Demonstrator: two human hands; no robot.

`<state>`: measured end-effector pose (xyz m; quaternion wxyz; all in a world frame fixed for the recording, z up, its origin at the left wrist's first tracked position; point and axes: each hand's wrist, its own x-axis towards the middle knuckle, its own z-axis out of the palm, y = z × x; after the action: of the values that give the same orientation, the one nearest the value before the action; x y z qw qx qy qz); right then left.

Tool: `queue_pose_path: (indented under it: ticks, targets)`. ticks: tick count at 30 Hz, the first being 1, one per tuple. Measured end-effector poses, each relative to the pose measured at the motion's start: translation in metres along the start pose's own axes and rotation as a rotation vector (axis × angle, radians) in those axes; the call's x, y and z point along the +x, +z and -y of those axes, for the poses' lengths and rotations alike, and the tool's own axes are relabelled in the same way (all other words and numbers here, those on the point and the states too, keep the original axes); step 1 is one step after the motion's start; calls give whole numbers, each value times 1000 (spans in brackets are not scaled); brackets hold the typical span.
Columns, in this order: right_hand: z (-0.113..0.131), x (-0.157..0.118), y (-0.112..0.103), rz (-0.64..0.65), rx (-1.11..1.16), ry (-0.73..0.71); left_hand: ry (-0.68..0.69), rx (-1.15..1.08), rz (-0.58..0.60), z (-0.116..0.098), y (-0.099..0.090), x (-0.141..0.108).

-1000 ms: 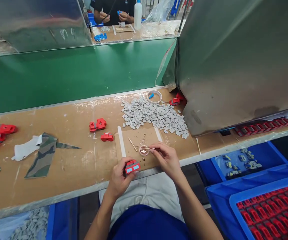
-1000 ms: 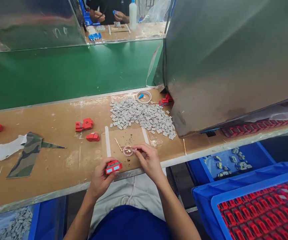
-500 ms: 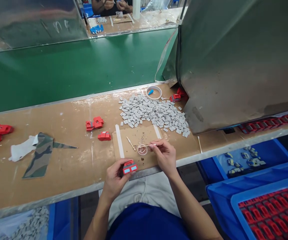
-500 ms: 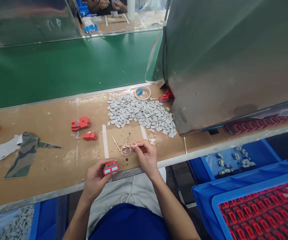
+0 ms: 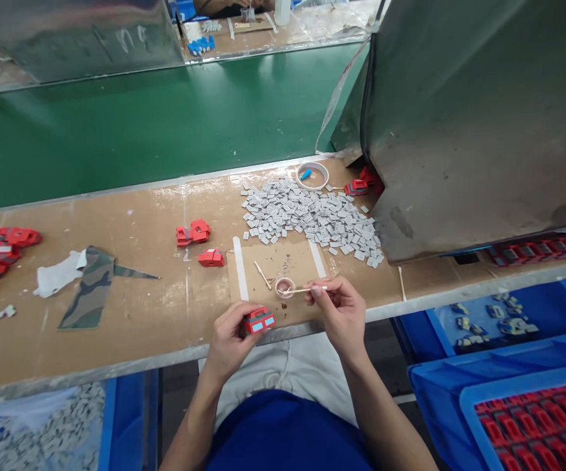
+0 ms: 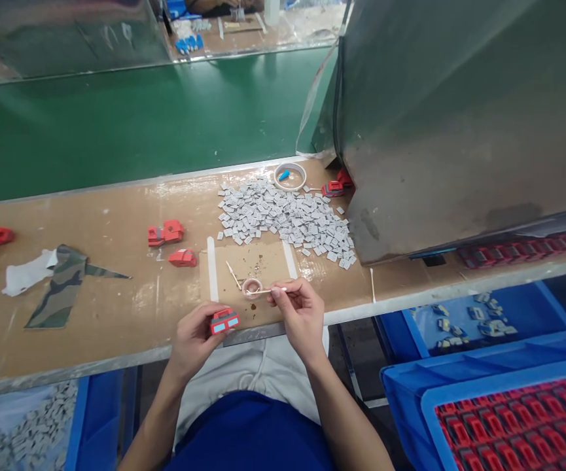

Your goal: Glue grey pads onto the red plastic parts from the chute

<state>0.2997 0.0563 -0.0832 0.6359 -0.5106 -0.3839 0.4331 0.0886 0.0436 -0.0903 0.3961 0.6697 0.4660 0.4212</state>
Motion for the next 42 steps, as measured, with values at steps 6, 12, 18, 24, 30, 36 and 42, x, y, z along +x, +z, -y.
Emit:
queue_pose_path:
  ticks: [6,12,18,24,30,36,42]
  targets:
    - [14,-21,9,250,-202,-230,-24,33,33,-3,0,0]
    - [12,-24,13,305,-268,-275,-30,25,34,-3,0,-2]
    - [11,-25,15,328,-301,-275,0,30,37,-2,1,-2]
    - [13,-22,16,341,-339,-309,4,38,46,-2,0,-1]
    - [15,-20,16,355,-386,-318,-10,34,45,-2,1,-1]
    - [18,-22,12,316,-322,-308,-16,34,45,-4,0,-1]
    - [7,-7,-2,145,-346,-313,-24,27,49,-3,-1,0]
